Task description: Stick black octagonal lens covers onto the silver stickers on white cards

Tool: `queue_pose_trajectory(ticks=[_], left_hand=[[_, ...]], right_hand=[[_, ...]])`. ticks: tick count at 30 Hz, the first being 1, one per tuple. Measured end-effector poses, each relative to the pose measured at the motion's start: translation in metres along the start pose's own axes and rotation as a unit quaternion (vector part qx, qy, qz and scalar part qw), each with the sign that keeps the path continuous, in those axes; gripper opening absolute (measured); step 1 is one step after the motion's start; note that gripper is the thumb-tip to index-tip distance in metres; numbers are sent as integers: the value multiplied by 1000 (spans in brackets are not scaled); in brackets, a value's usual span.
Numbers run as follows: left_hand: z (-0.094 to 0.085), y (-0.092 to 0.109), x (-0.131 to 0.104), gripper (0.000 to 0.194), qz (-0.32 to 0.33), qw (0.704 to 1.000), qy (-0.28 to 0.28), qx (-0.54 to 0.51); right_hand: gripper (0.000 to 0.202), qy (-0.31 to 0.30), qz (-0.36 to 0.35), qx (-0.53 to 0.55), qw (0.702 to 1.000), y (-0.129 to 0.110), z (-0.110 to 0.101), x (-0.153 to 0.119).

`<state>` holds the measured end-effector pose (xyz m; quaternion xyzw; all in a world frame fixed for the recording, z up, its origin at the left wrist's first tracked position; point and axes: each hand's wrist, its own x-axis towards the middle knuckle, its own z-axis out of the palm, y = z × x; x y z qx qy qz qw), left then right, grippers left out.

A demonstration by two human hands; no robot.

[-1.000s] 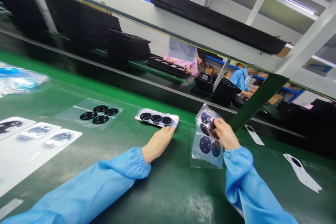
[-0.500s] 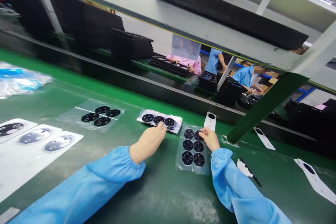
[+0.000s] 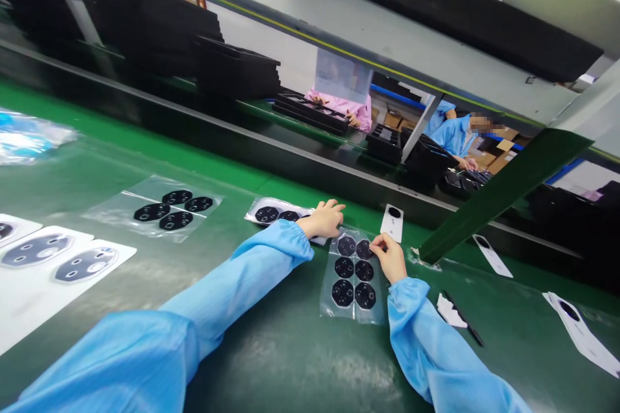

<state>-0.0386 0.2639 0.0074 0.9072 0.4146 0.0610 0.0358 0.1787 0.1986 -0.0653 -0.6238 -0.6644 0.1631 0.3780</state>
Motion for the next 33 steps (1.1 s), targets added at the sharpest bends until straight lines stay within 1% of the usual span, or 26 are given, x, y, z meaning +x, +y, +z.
queue_pose_trajectory(ticks=[4,8,10,12,14,15,17,20,22,24,27,30,33], left_hand=[[6,-14,4,33,-1,1000,-19,-24],[9,-22,4,33,-4,999,-16,-38],[10,-20,1,33,-7,999,-4,-37],[11,-14,-4,32,-8,999,16,-34],[12,-4,-11,32,-3,999,42,-30],[13,1,-14,32,3,998,54,-29],[15,10,-22,31,21,997,71,-26],[20,19,-32,25,53,996,75,-23],[24,20,-36,19,71,995,69,-21],[27,20,-40,13,82,994,65,-18],[29,19,-43,22,85,994,69,-8],[28,16,-42,25,69,993,92,17],[29,13,-34,21,42,991,117,53]], right_hand=[[21,14,1,21,1000,1,1,-3],[20,18,15,44,999,-2,1,-3],[19,16,26,57,998,-6,-2,-4],[17,10,40,75,996,-13,-6,-4],[17,-7,63,98,993,-23,-6,-4],[17,-25,81,112,990,-28,-5,-3],[19,-81,130,146,977,-39,2,-2],[27,-171,212,199,941,-53,17,2],[27,-203,252,228,918,-57,24,4],[26,-215,278,247,903,-59,27,5],[25,-212,305,265,890,-57,27,9],[26,-201,327,277,881,-56,25,13],[25,-185,346,286,874,-56,26,15]])
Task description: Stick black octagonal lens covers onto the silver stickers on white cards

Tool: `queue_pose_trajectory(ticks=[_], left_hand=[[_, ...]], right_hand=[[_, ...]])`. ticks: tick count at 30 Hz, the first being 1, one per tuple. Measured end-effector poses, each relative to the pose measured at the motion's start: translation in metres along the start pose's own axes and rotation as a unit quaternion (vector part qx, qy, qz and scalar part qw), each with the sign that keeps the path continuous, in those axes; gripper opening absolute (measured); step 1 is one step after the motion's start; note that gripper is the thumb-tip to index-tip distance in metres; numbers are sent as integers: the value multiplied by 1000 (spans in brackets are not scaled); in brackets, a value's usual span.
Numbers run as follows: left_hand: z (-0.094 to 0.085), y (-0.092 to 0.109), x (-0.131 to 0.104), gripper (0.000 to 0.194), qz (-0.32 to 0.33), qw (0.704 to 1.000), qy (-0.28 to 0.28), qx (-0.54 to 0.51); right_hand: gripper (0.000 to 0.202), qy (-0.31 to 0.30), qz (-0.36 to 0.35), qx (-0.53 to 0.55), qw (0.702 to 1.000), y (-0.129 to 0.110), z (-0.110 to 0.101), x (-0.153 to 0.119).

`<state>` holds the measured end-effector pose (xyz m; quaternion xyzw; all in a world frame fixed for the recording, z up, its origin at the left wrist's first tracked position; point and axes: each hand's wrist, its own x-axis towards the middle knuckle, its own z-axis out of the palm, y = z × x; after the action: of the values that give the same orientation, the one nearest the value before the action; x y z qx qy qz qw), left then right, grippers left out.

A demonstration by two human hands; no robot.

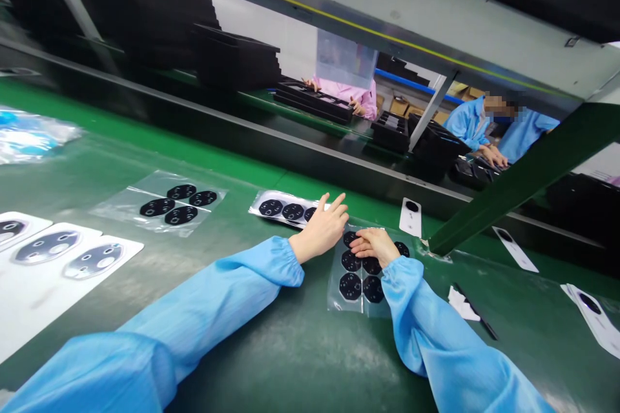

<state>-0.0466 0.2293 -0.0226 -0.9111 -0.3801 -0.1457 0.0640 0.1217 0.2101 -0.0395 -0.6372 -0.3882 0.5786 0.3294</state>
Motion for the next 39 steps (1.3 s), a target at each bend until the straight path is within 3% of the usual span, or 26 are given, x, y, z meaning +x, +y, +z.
queue_pose_trajectory(ticks=[6,10,14,18,20,26,39], left_hand=[[17,-3,27,34,-17,998,-21,48],[17,-3,31,34,-20,998,-46,50],[8,-2,20,33,-1,997,-69,28],[0,-2,7,21,12,996,-89,1],[-1,-2,3,25,15,996,-93,-7],[2,1,-5,35,23,996,-82,-16],[2,4,-6,27,2,998,-53,-33]], right_hand=[[24,62,-10,38,997,8,-4,-9],[25,87,-9,46,995,8,-16,-17],[23,57,12,36,998,3,-18,-22],[22,10,38,18,999,-5,-7,-15],[25,-2,45,9,999,-8,-1,-8],[23,-27,56,-25,998,-9,2,7],[20,-49,32,-57,997,-5,-3,12]])
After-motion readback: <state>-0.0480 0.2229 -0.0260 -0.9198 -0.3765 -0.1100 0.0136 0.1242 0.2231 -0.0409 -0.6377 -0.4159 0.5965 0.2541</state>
